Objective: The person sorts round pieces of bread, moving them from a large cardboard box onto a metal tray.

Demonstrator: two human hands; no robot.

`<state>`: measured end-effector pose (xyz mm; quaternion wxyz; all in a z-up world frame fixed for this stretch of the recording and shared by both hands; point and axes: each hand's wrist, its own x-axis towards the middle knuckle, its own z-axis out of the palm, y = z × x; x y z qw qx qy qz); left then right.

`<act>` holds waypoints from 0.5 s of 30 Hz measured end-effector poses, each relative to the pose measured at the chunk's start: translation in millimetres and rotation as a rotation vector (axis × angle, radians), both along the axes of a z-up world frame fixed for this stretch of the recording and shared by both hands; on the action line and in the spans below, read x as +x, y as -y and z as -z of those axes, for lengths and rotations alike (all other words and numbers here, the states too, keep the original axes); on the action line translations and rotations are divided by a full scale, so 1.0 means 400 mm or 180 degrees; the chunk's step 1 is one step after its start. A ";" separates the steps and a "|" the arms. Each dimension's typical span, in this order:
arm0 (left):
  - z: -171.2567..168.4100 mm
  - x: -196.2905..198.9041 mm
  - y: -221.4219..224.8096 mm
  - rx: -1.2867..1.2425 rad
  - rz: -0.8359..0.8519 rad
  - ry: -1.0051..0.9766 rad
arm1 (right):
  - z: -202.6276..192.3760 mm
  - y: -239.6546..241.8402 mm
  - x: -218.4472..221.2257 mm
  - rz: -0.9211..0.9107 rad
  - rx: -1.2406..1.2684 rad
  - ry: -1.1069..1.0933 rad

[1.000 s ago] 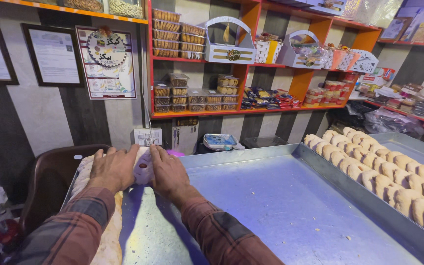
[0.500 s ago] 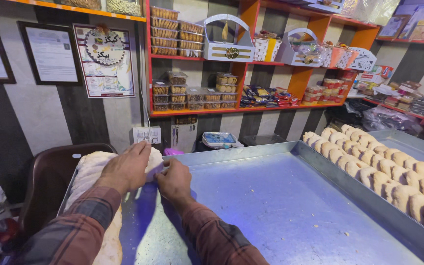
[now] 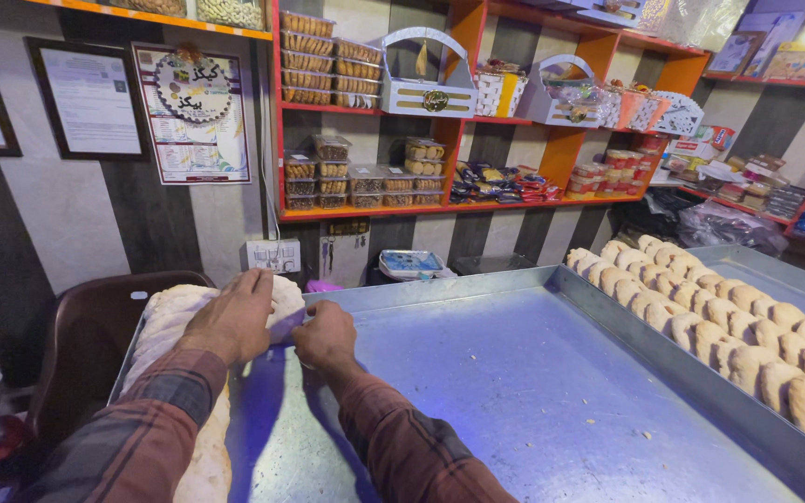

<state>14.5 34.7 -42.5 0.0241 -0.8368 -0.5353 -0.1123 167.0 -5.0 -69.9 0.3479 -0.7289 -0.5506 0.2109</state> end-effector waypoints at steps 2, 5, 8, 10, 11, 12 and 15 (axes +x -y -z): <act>0.003 -0.002 0.010 0.0020 -0.0027 0.0001 | -0.001 0.008 -0.001 -0.0030 -0.0013 0.0102; 0.008 -0.009 0.003 0.0055 -0.0069 -0.0001 | -0.010 0.006 -0.007 -0.0079 -0.0010 0.0263; -0.001 -0.012 0.023 0.0056 -0.0075 -0.0084 | -0.040 0.038 -0.014 -0.0099 -0.0043 0.0288; -0.009 -0.011 0.039 0.0064 -0.0091 -0.0149 | -0.043 0.041 -0.010 -0.0126 -0.0068 0.0267; -0.010 -0.012 0.046 0.0083 -0.0098 -0.0214 | -0.033 0.032 -0.004 -0.0172 -0.0079 0.0232; -0.011 -0.013 0.053 0.0101 -0.0105 -0.0280 | -0.022 0.022 0.001 -0.0218 -0.0090 0.0198; -0.014 -0.018 0.070 0.0152 -0.0095 -0.0411 | -0.009 0.020 0.005 -0.0344 -0.0082 0.0118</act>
